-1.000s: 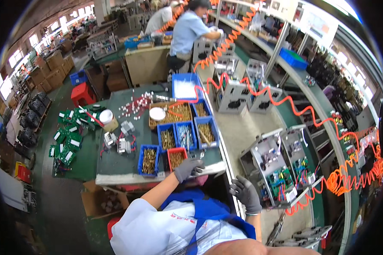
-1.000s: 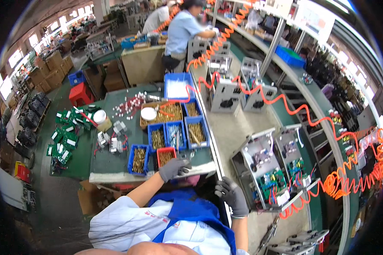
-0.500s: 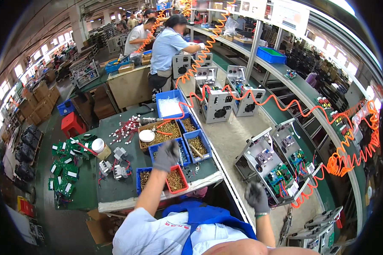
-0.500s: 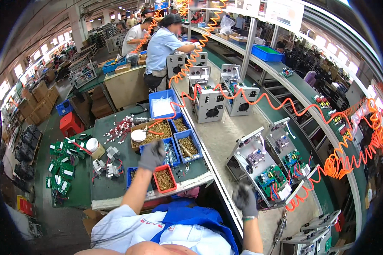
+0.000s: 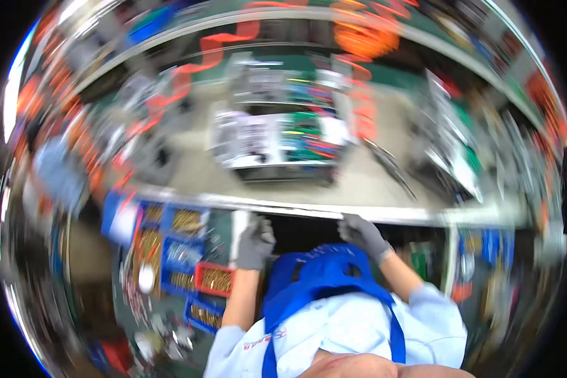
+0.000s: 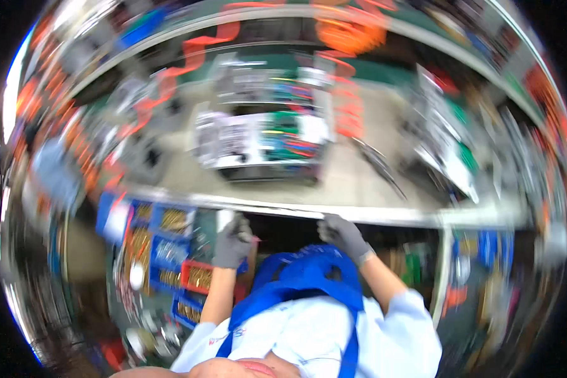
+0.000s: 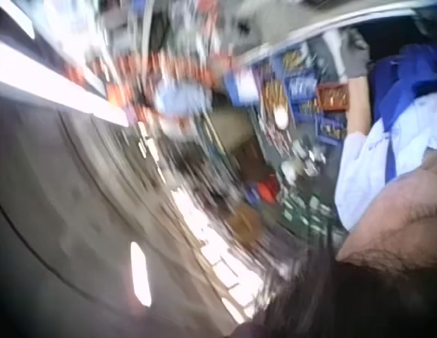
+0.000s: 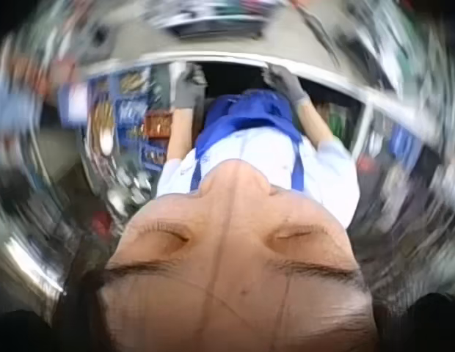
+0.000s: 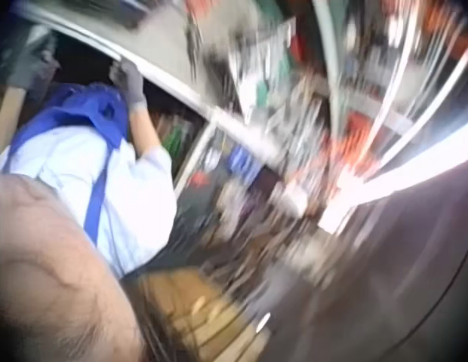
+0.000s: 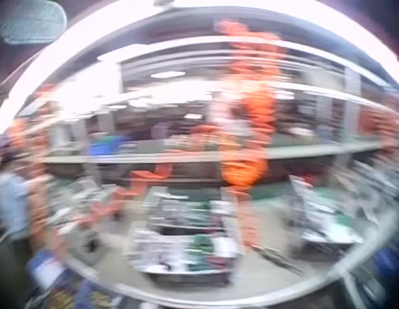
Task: The person assembles electronic devices on a factory line. They use a pneumatic screwdriver to fasten screws into metal chassis, place green circuit boards inside the units, and handle small components from bins. The person also uses a handheld orange device to apply treatment to the boards before continuing assembly.
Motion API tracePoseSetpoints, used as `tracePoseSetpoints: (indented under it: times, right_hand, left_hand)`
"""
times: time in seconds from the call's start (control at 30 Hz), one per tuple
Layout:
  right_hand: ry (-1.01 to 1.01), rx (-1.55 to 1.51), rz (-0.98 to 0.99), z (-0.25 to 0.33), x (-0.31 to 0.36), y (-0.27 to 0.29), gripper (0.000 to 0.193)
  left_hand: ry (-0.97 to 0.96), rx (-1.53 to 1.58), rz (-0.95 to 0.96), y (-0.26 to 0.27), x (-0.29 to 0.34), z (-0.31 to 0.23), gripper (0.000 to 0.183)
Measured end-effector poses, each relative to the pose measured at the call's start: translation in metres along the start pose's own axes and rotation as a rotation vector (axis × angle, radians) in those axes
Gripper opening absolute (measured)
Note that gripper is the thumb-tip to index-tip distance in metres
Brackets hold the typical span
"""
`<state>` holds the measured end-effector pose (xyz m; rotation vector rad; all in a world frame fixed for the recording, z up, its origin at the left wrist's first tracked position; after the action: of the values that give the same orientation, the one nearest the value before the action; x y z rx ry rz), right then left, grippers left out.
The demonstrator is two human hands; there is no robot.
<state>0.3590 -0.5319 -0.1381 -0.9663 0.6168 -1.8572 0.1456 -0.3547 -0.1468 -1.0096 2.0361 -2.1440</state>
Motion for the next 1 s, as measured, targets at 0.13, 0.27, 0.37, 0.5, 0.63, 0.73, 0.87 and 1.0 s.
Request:
tracePoseSetpoints:
  times: [0.13, 0.27, 0.37, 0.5, 0.63, 0.73, 0.87, 1.0]
  right_hand:
    - [0.283, 0.411, -0.419, 0.06, 0.071, 0.068, 0.025]
    - [0.451, 0.579, -0.7, 0.102, 0.179, 0.14, 0.028]
    - [0.592, 0.759, -0.952, 0.14, 0.272, 0.194, 0.025]
    - [0.645, 1.081, -1.316, 0.176, 0.4, 0.303, 0.027]
    - [0.608, 1.376, -1.417, 0.25, 0.44, 0.359, 0.026]
    - [0.567, 1.758, -1.29, 0.302, 0.41, 0.392, 0.032]
    - [0.553, 1.702, -0.917, 0.304, 0.364, 0.448, 0.03]
    - [0.072, 1.984, -1.059, 0.292, 0.386, 0.505, 0.037]
  left_hand:
    - [0.307, 0.067, -0.033, -0.007, -0.016, 0.067, 0.011]
    - [0.347, -0.204, -0.163, -0.008, -0.015, 0.126, 0.019]
    - [0.429, -0.229, -0.203, 0.008, -0.023, 0.162, 0.018]
    - [0.501, -0.266, -0.203, 0.009, -0.039, 0.235, 0.018]
    - [0.492, -0.374, -0.244, -0.019, -0.039, 0.316, 0.019]
    - [0.545, -0.309, -0.12, -0.014, -0.04, 0.363, 0.018]
    - [0.369, -0.431, -0.12, -0.004, -0.05, 0.398, 0.019]
    - [0.45, -0.436, -0.064, 0.021, -0.066, 0.441, 0.02]
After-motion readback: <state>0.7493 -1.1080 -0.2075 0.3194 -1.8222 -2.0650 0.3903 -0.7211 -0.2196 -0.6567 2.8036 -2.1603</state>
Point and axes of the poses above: each hand's wrist, its own x-axis away from the middle knuckle, its own y-axis out of the back of the hand, z = x × y, the point moved 8 cm from there along -x, towards the middle knuckle, and after that the axes turned 5 degrees about y, right-handed, at the moved point
